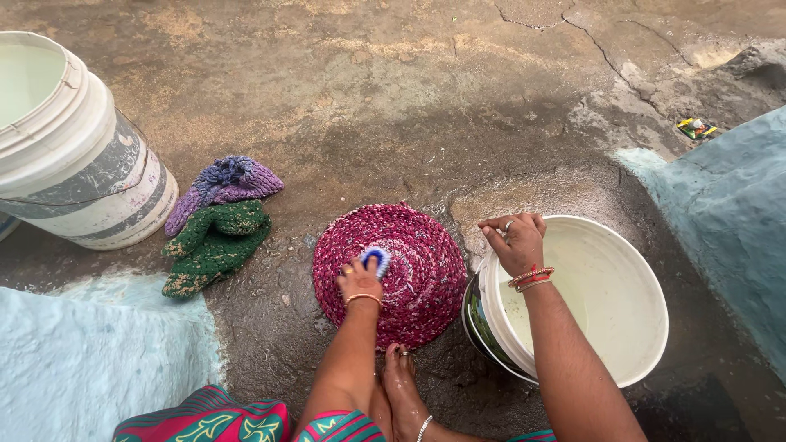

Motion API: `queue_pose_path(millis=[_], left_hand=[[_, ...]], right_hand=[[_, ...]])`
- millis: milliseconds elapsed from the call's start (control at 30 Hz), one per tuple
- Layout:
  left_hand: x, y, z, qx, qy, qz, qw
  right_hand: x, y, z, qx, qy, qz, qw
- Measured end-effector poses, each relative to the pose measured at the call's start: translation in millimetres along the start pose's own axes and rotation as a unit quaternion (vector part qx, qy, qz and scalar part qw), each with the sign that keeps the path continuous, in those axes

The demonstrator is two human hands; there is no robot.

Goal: The person washes a circular rug by hand using a brush and water from a bucket, scrubbing the surface repeatedly and dipping the brush back into the water.

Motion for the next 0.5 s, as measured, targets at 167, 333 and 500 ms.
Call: queue_pose_path(millis=[167, 333, 500], left_hand=[[-31, 13, 76, -0.126, 0.110, 0.048, 0.985], [-30, 43, 4, 0.026, 0.058, 0.063, 0.996], [7, 78, -86, 0.233, -0.017, 0.073, 0.970]], right_hand=[[2, -4, 0, -0.008, 0.010, -0.006, 1.000], [1, -4, 0, 0.007, 0.019, 0.010, 1.000], [0, -4, 2, -0.011, 0.012, -0.001, 1.000]])
Point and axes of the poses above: each hand's wrist, its own y-axis away from the middle knuckle, its own x-axis out of the palm, z = x × y, the point moved 1 cm from there along -y, towards the middle knuckle
